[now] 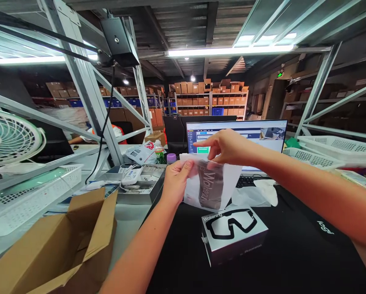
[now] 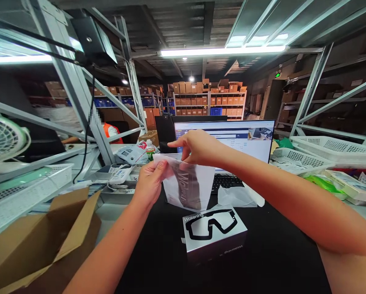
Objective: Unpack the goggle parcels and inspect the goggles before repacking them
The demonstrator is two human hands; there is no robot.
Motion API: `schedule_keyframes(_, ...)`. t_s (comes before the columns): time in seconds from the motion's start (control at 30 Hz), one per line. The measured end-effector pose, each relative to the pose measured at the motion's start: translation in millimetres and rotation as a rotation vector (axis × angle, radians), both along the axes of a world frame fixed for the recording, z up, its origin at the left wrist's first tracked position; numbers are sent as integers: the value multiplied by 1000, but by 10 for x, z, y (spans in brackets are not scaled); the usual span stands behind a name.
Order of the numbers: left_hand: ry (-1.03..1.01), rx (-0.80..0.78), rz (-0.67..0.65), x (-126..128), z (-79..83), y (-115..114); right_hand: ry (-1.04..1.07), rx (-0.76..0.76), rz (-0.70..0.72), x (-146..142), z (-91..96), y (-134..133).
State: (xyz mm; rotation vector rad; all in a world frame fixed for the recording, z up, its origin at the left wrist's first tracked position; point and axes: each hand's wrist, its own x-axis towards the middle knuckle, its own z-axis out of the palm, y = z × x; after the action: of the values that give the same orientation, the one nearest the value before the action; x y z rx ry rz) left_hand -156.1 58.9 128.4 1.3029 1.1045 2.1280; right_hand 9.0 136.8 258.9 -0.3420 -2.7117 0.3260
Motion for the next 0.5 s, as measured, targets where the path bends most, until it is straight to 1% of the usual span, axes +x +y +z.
schedule_keyframes(0.13, 44, -43, -50, -40, 54, -78, -17, 9, 59, 50, 63, 21)
schedule_keyframes(0.3, 174, -108, -164, -9, 110, -152, 46, 119, 229, 97, 85, 66)
schedule_keyframes(0.43, 178, -92, -158, 77, 81, -149, 42, 220, 342, 110, 98, 36)
schedule_keyframes(0.5, 152, -80, -145, 108, 57, -143, 9, 273, 333, 126, 117, -1)
